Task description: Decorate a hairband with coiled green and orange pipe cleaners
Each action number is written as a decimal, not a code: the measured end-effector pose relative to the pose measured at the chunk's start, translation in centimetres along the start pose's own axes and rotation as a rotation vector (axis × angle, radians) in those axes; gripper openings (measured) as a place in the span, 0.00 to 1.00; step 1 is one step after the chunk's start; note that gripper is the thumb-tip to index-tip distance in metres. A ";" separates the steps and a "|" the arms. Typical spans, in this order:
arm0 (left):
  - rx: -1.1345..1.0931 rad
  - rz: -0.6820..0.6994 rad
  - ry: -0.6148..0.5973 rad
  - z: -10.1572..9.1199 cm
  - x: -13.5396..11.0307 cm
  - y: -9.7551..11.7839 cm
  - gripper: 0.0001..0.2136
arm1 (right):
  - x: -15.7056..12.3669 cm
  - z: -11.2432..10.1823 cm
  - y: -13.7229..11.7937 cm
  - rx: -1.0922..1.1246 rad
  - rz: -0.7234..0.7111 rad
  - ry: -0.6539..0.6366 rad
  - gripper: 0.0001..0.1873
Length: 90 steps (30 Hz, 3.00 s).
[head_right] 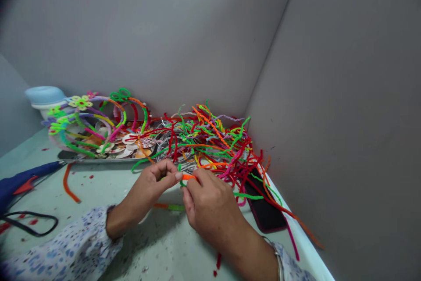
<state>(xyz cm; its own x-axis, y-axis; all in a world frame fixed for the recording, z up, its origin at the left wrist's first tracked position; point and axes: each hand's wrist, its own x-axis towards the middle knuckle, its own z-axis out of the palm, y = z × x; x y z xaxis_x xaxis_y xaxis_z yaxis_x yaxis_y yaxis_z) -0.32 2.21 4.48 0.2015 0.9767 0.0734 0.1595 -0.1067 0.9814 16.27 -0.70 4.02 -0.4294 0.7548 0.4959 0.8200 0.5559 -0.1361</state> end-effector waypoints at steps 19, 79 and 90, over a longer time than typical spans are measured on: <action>-0.151 -0.061 -0.085 -0.1 0.2 0.2 0.07 | 0.8 -1.8 0.4 0.145 0.004 0.053 0.10; 0.019 0.016 -0.064 0.2 -0.3 0.1 0.11 | 0.2 -1.5 0.0 0.208 0.193 -0.179 0.07; 0.016 0.014 -0.113 0.4 -0.5 0.1 0.11 | 0.1 -1.0 -0.4 -0.196 0.056 -0.023 0.09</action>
<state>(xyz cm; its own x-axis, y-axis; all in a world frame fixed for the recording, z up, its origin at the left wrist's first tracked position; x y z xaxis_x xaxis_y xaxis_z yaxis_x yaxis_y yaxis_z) -0.04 1.62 4.44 0.3115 0.9480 0.0657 0.1711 -0.1239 0.9774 16.29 -1.15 4.99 -0.3882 0.7916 0.4719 0.8997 0.4365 0.0079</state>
